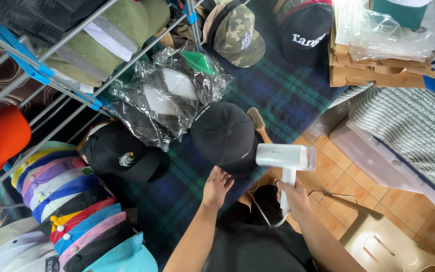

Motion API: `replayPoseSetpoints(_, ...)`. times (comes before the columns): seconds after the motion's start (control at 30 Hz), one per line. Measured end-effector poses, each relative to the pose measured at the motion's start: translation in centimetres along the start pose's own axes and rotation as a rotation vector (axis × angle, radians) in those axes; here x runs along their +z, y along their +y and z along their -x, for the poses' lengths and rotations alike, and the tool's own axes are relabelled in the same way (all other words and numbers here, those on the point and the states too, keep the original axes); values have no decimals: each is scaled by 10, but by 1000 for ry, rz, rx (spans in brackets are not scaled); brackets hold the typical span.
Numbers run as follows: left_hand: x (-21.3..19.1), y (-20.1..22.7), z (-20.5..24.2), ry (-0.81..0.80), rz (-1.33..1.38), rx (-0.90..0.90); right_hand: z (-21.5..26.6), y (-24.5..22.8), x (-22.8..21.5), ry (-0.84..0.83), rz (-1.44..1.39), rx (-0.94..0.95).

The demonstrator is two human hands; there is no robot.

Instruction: The person is cleaning and reshaping various baseball caps using a handheld steamer and a brush, working through a collection on a rack.

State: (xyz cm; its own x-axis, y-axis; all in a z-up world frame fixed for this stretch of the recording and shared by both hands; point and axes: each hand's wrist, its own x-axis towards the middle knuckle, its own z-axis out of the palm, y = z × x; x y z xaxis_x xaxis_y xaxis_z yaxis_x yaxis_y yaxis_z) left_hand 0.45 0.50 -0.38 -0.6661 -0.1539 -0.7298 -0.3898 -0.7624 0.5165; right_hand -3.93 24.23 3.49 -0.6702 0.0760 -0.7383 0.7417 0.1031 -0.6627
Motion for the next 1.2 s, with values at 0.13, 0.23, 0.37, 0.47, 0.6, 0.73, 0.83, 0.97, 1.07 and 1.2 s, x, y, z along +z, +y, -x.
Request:
replayPoseSetpoints(0.13,-22,-31,-28,-34,5,74,-29,4,-7,-101,-257,-163)
replayPoseSetpoints(0.23,-31,-46,-40,-11,-49,76,-34,-3,-8,-139,-279,-199)
replayPoseSetpoints(0.37,-18,-37,-21,14,-61,63,-36,-19,-7,-157,-221,-249)
replayPoseSetpoints(0.47,-14,-35,-16,17,-40,69,-22,-43,1,-188,-273,-210)
replayPoseSetpoints(0.6,-17,-40,-21,21,-31,79,-21,-64,-4,-249,-249,-248)
replayPoseSetpoints(0.73,-19,-50,-30,56,30,90,-28,-101,-13,-314,-93,-378)
replayPoseSetpoints(0.83,-9,-49,-26,92,138,92,-43,-132,-23,-408,71,-366)
replayPoseSetpoints(0.97,2,-53,-25,162,283,97,-45,-169,-23,-389,424,-443)
replayPoseSetpoints(1.07,11,-58,-26,173,366,140,-78,-181,-14,-415,399,-462)
replayPoseSetpoints(1.2,21,-69,-32,260,401,164,-147,-187,-5,-361,326,-335)
